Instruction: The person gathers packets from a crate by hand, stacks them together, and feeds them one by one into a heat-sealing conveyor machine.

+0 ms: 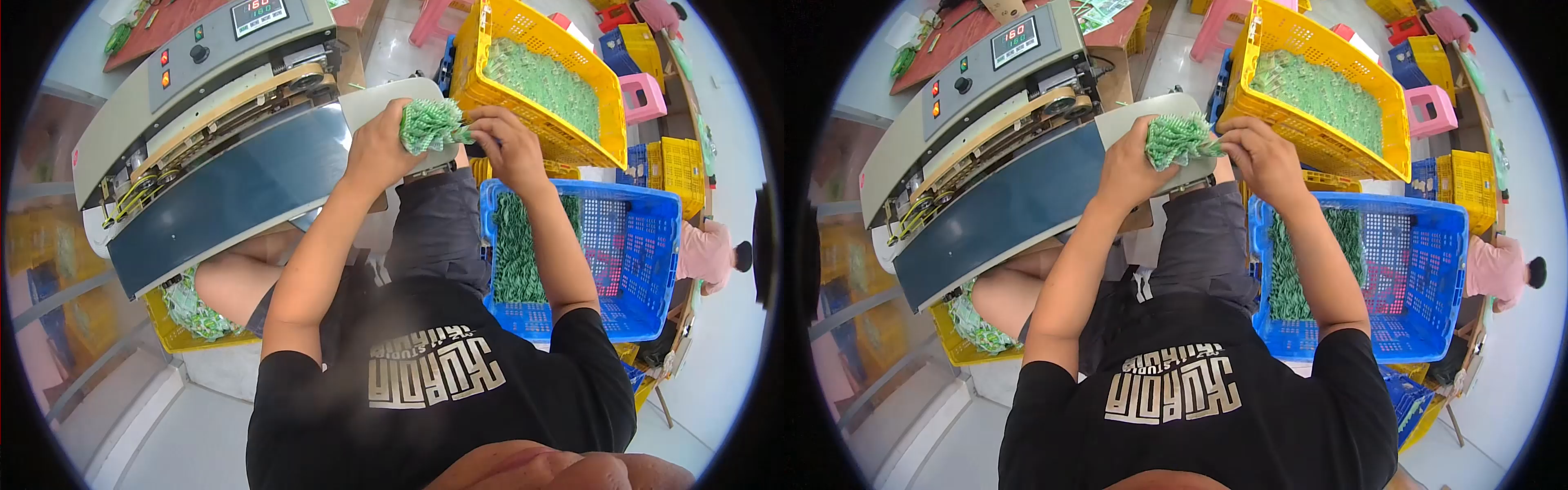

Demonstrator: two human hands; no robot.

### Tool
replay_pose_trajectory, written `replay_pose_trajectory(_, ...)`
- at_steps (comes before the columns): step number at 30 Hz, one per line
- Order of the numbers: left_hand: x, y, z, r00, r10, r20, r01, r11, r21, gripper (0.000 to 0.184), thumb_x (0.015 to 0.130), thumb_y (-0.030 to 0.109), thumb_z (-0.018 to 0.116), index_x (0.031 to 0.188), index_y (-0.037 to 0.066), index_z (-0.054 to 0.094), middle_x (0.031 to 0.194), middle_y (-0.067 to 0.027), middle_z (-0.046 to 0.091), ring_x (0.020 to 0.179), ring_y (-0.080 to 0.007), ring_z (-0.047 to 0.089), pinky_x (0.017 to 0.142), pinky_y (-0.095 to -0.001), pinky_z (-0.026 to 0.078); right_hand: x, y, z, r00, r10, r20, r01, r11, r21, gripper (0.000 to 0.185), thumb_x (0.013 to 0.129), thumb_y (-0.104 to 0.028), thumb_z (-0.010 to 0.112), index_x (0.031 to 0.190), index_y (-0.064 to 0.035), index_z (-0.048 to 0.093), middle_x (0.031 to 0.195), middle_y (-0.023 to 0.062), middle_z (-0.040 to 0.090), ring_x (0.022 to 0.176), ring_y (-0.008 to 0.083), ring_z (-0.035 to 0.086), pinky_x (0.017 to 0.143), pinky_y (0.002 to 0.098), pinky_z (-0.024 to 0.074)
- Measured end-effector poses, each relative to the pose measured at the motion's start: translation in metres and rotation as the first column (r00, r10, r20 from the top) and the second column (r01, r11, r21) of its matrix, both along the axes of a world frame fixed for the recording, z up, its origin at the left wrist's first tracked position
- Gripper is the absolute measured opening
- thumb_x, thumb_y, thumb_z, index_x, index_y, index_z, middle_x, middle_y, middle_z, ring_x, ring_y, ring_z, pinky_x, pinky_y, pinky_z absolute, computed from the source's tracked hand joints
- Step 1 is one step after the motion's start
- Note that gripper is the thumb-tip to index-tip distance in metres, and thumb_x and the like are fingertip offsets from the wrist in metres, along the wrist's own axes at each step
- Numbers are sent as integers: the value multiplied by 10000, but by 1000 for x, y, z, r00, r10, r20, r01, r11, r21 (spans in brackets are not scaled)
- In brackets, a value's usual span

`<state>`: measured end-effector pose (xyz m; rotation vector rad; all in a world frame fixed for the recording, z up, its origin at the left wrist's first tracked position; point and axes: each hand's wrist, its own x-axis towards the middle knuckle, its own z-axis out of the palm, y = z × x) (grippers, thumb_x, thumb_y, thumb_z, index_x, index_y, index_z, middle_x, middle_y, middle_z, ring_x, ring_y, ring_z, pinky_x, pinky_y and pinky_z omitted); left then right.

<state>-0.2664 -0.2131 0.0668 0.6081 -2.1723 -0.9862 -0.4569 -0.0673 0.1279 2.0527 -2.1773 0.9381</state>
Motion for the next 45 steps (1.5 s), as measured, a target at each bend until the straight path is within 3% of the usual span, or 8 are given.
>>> replay_pose_trajectory(7, 2, 1, 1, 1000, 14, 22, -14, 1000, -2, 627, 725, 203, 879, 1247, 96, 549, 1064, -160, 722, 1001, -413, 692, 836, -494, 562, -8, 9, 1, 990, -58, 131, 64, 997, -45, 80, 917, -71, 721, 987, -34, 712, 1093, 89, 717, 986, 285, 707, 847, 365, 562)
replay_pose_trajectory(19, -3, 1, 0, 1000, 10, 27, -9, 1000, -15, 684, 694, 186, 893, 1274, 85, 544, 1085, -163, 725, 1004, -385, 705, 838, -465, 571, 10, 20, -10, 999, 4, -36, -6, 997, -82, 230, 832, -80, 779, 1058, -116, 757, 1218, 88, 687, 1082, 310, 673, 911, 412, 550)
replay_pose_trajectory(23, 1, 2, -1, 999, 4, 38, -3, 999, -38, 688, 691, 178, 892, 1273, 79, 538, 1095, -160, 722, 1015, -382, 703, 844, -462, 571, 15, 17, -9, 998, -14, -61, 9, 996, -88, 219, 862, -67, 743, 1080, -85, 743, 1227, 98, 683, 1084, 330, 663, 924, 429, 539)
replay_pose_trajectory(30, -2, 3, 1, 998, 8, 55, -6, 999, -45, 715, 680, 159, 897, 1286, 81, 525, 1092, -164, 716, 1017, -387, 704, 842, -460, 572, 14, 10, -3, 999, -24, 30, 24, 1000, -4, 168, 926, -169, 695, 1034, -47, 736, 1213, 118, 682, 1074, 346, 661, 940, 441, 531)
replay_pose_trajectory(37, -2, 3, 2, 997, -7, 79, 8, 1000, -11, 730, 680, 153, 898, 1300, 96, 517, 1103, -171, 714, 1014, -396, 704, 831, -474, 573, 13, 3, -1, 999, -41, 26, 40, 999, 32, 170, 869, -157, 706, 985, -34, 726, 1204, 127, 683, 1068, 355, 663, 941, 460, 530)
replay_pose_trajectory(39, 0, 3, 2, 997, 6, 77, -4, 999, -36, 742, 671, 142, 900, 1303, 97, 515, 1111, -179, 710, 1014, -405, 701, 830, -473, 573, 16, -2, 6, 1000, -20, -3, 20, 992, 122, 182, 842, -137, 728, 986, -25, 731, 1238, 144, 664, 1117, 368, 650, 985, 461, 514)
replay_pose_trajectory(43, -3, 3, 4, 1000, 4, -12, -5, 997, -81, 739, 660, 126, 904, 1290, 93, 520, 1106, -184, 707, 1018, -415, 694, 837, -473, 573, 13, -7, 6, 999, 2, -50, 4, 995, 102, 178, 840, -140, 705, 974, -27, 735, 1187, 157, 682, 1068, 374, 662, 955, 466, 522)
replay_pose_trajectory(45, -2, 3, 5, 999, 1, 36, 0, 999, -45, 730, 659, 123, 903, 1283, 85, 525, 1101, -181, 707, 1018, -416, 693, 842, -475, 573, 11, -9, 5, 998, 19, -64, -14, 996, 83, 183, 844, -146, 691, 972, -24, 740, 1168, 161, 689, 1054, 377, 665, 932, 471, 529)
